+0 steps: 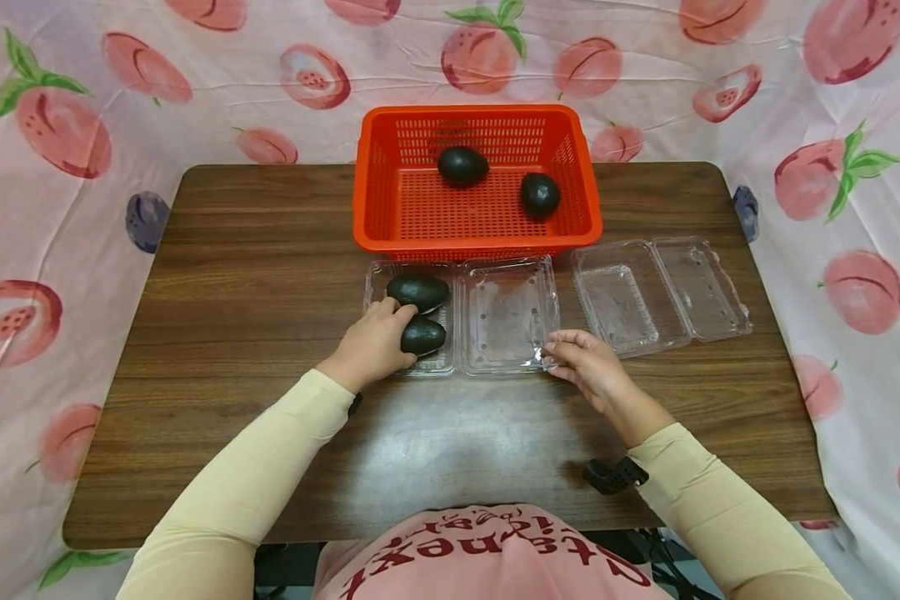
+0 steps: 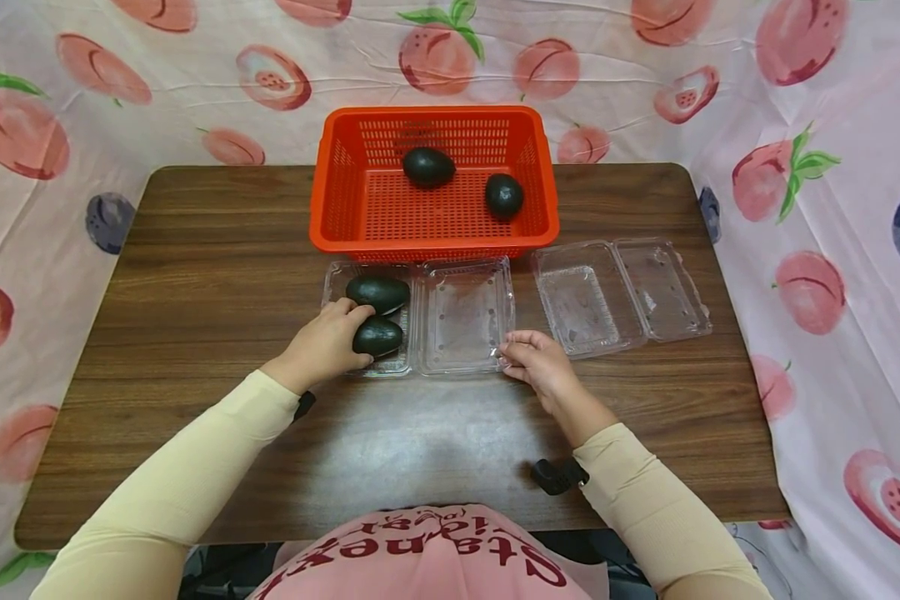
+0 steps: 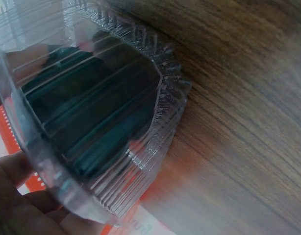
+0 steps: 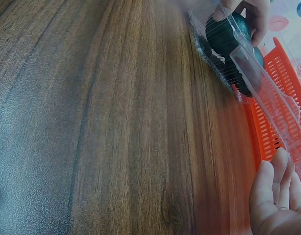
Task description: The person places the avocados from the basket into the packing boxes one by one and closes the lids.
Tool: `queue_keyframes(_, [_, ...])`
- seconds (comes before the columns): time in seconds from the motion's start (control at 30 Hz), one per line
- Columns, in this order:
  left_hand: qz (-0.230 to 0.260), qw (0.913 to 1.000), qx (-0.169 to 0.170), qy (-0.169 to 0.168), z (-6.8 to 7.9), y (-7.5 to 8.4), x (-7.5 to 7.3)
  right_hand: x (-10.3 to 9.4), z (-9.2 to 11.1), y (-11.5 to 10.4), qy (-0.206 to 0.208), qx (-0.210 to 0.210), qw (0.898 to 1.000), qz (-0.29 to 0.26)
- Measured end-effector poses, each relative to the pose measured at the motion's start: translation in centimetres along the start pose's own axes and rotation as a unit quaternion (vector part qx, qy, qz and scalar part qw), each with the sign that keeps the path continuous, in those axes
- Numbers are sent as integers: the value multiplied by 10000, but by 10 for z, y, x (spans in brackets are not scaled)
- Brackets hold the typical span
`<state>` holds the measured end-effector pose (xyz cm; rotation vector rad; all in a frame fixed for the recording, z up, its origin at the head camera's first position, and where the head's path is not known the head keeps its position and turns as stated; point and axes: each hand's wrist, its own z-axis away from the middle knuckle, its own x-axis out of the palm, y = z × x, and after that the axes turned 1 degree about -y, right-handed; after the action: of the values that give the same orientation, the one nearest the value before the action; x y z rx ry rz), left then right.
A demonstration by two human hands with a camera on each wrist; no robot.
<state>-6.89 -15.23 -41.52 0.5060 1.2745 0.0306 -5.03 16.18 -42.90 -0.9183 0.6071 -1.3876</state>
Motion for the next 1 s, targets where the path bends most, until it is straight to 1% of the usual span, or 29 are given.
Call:
queue_keyframes(0.23, [-102,9999,-9,-18,2,2,0,0,1,0,-22,-4,10000,-31])
queue_keyframes(0.47, [-111,9999,-20,-57,1,1,2,0,1,1,-13,-9,10000,-22])
queue_keyframes(0.73, [-277,9996,14,-46,1,1,3,0,1,1,-23,-33,9999,-130])
queue_keyframes(1.0, [-117,9999,-69,-28,6,1,0,1,2,2,-129,27,9999,-28])
